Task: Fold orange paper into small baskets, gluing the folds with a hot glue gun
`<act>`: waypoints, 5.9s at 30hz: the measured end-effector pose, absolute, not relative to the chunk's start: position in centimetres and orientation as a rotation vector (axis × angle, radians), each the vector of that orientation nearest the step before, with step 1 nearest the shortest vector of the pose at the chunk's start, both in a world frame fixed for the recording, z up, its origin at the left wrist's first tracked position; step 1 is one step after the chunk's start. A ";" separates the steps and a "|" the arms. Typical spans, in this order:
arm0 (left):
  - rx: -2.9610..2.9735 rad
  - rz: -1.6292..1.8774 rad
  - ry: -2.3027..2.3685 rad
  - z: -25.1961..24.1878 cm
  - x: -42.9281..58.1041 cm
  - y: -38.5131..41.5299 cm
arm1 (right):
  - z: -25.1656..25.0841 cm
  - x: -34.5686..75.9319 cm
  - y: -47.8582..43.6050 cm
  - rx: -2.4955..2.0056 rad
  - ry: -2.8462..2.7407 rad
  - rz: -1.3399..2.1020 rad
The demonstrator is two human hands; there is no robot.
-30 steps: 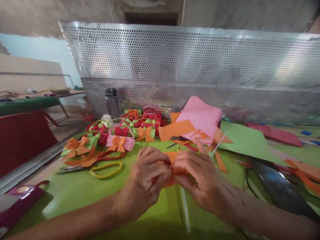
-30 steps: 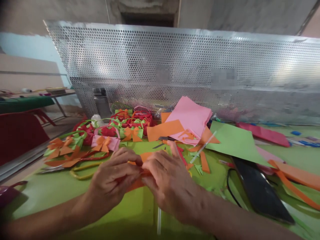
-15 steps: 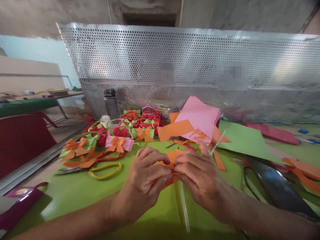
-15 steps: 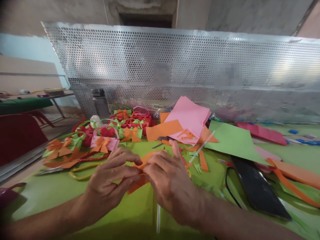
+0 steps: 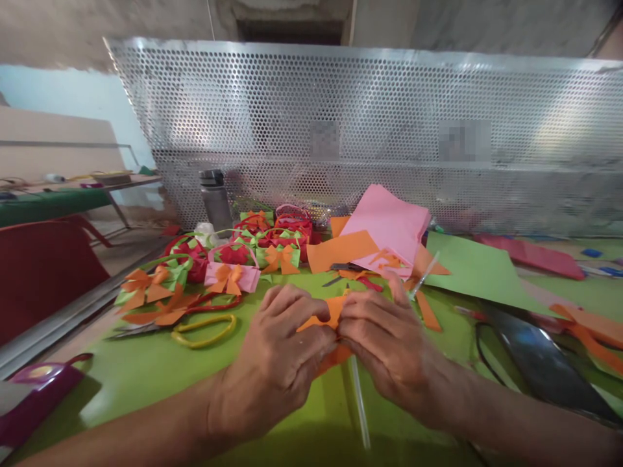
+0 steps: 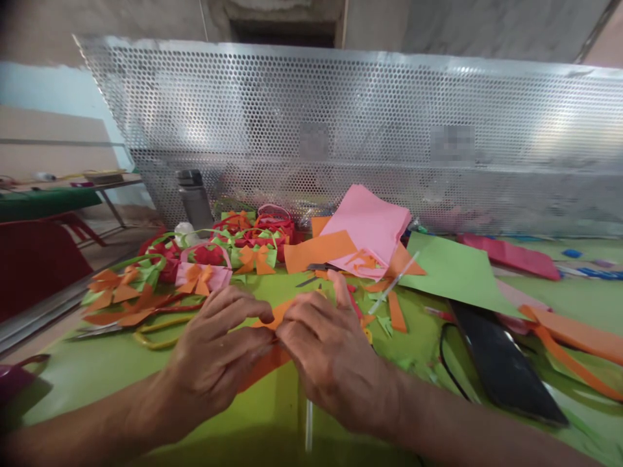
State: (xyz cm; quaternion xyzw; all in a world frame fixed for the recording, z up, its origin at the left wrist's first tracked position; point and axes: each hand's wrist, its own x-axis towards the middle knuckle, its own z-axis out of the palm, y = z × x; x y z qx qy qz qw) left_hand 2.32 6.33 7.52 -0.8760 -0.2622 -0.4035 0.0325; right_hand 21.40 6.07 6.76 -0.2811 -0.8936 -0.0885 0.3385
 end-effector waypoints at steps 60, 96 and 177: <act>-2.210 -3.446 -1.899 7.2 2.0 10.1 | 6.7 21.6 8.4 -1.077 -1.946 0.271; -2.934 -1.343 -1.332 8.4 2.0 7.7 | 7.2 20.9 5.5 -0.682 -2.219 -0.705; -2.641 -1.186 -0.436 8.0 0.7 8.1 | 4.8 21.3 6.6 -0.663 -2.065 -0.171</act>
